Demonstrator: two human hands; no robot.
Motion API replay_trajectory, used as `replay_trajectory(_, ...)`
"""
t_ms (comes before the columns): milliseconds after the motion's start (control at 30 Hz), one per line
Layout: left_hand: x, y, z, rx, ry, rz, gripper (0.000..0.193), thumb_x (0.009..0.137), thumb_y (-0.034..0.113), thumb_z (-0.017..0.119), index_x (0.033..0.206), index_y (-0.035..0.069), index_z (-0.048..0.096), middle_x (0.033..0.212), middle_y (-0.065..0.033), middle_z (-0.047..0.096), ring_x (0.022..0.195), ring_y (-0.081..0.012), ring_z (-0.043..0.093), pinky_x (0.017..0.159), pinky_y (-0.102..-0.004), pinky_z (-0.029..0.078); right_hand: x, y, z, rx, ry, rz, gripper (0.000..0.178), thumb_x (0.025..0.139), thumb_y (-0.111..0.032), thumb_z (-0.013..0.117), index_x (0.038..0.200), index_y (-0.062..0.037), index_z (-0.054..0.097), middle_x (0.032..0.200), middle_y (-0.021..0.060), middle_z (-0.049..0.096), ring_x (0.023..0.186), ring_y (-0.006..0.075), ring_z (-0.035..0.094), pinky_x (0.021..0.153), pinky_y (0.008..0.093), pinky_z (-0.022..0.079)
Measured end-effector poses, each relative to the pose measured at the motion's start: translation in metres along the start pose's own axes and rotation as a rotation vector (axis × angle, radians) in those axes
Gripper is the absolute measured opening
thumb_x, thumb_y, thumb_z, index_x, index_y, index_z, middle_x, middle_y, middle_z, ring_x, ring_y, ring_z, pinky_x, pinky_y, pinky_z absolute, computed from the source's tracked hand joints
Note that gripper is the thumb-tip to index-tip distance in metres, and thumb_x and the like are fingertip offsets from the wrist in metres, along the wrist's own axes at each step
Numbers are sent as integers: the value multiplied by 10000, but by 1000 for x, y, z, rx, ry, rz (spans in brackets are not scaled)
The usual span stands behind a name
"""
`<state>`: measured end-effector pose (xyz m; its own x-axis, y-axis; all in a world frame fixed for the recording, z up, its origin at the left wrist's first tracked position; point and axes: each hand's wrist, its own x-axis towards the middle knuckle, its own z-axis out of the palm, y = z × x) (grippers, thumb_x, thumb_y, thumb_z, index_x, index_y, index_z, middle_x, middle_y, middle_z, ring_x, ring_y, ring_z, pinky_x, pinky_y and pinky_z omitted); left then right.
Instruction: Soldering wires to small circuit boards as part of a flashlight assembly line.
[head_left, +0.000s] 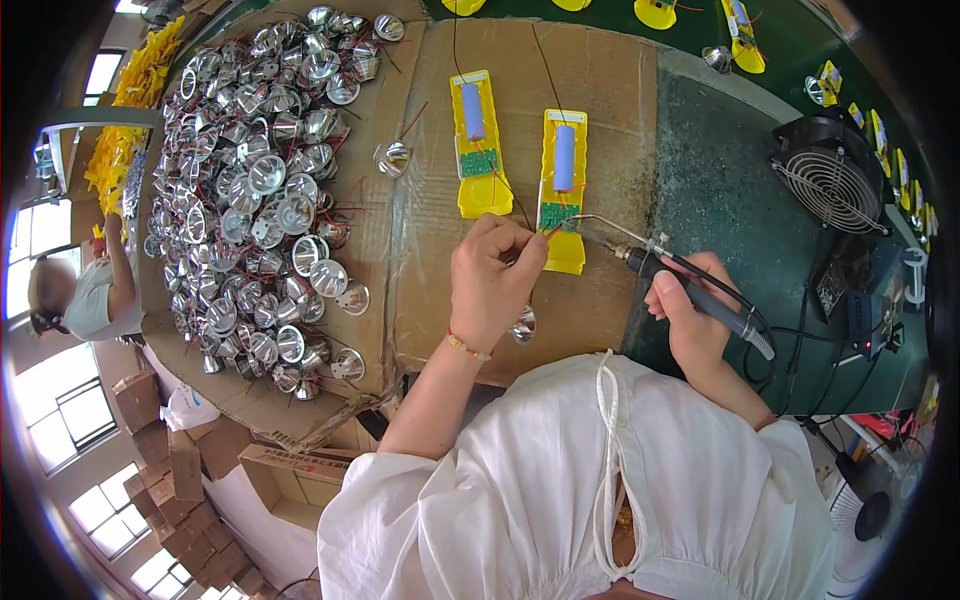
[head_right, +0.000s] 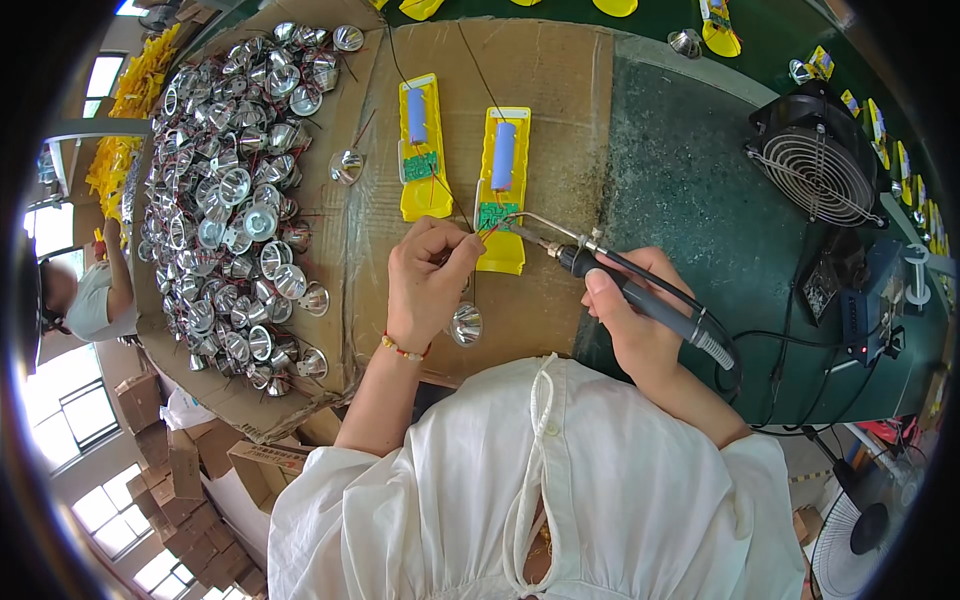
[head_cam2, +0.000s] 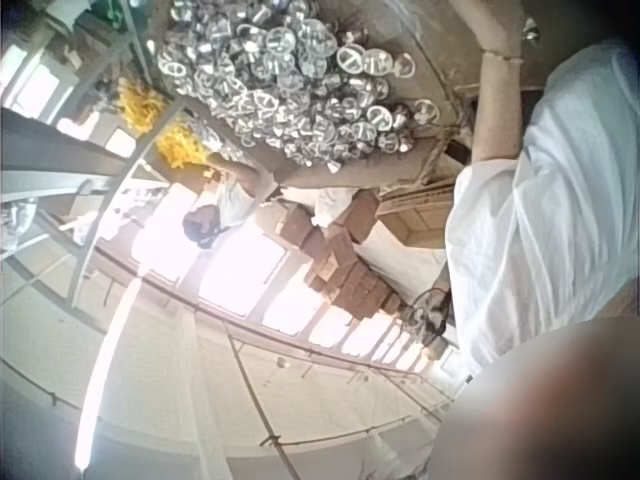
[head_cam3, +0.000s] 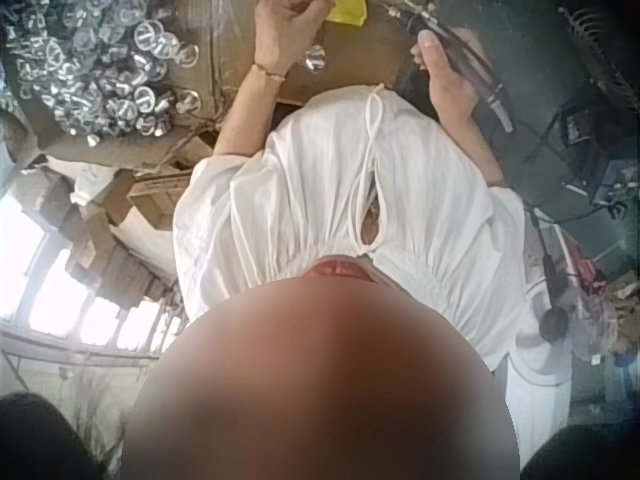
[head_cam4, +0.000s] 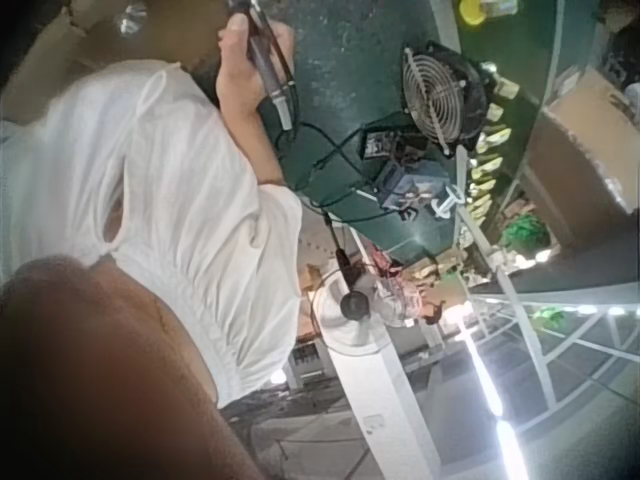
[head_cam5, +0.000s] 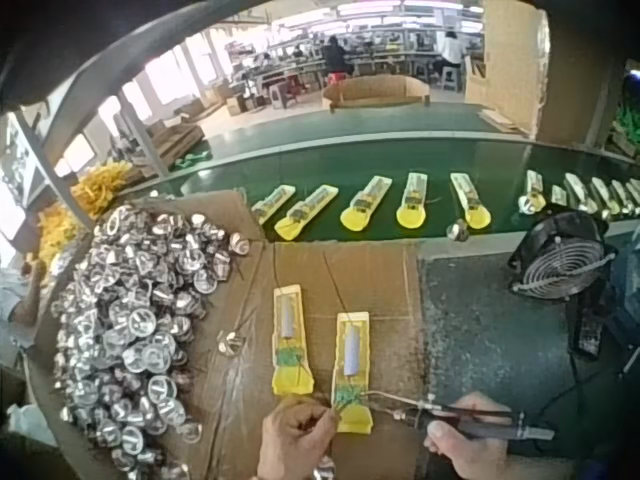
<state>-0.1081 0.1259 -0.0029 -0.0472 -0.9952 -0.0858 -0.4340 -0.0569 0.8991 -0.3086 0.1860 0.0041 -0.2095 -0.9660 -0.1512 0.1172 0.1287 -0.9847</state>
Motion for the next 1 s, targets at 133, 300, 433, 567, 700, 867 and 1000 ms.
replay_trajectory(133, -1, -2, 2, 15, 16, -14, 86, 732, 62, 626, 693, -14, 613, 680, -76, 537, 546, -143, 513, 526, -266, 417, 0, -1, 2, -32, -18, -19, 144, 801, -60, 628, 877, 16, 532, 707, 80, 598, 606, 95, 570, 534, 214, 461)
replay_trajectory(300, -1, -4, 6, -5, 74, 53, 83, 726, 59, 622, 683, -11, 609, 682, -78, 541, 543, -152, 519, 516, -272, 420, 1, -2, 3, -96, -50, -59, 140, 802, -57, 627, 873, 18, 532, 695, 78, 602, 606, 95, 569, 537, 217, 456)
replay_trajectory(433, -3, -5, 8, 32, 71, 30, 76, 721, 54, 619, 675, -5, 608, 683, -77, 544, 539, -158, 520, 511, -275, 421, 0, -2, 5, -144, -47, -93, 135, 806, -52, 622, 876, 22, 533, 690, 81, 603, 601, 96, 568, 531, 217, 455)
replay_trajectory(567, -3, -4, 8, 39, 104, 84, 74, 719, 55, 621, 674, -3, 609, 675, -73, 541, 536, -156, 518, 509, -275, 419, -1, -2, 2, 29, 5, -97, 141, 810, -54, 617, 887, 27, 531, 706, 92, 600, 598, 104, 574, 523, 218, 466)
replay_trajectory(700, -2, -4, 7, 27, 86, 79, 82, 718, 59, 623, 667, -3, 606, 669, -73, 537, 532, -154, 516, 507, -276, 418, -3, -2, -7, -2, 7, -92, 157, 813, -55, 611, 913, 27, 521, 705, 96, 597, 592, 109, 576, 519, 219, 471)
replay_trajectory(867, -1, -5, 7, 18, 82, 67, 87, 719, 60, 622, 666, -6, 603, 666, -74, 536, 526, -154, 515, 505, -276, 417, -5, 2, -19, 5, 67, -89, 151, 817, -63, 607, 914, 13, 520, 681, 84, 589, 569, 103, 561, 512, 218, 465)
replay_trajectory(1000, -1, -3, 7, 41, 73, 80, 84, 717, 59, 621, 665, -6, 605, 657, -77, 528, 520, -156, 513, 504, -276, 417, -8, 7, -31, -10, 97, -84, 142, 824, -76, 601, 906, 9, 521, 673, 80, 585, 555, 98, 548, 507, 210, 458)
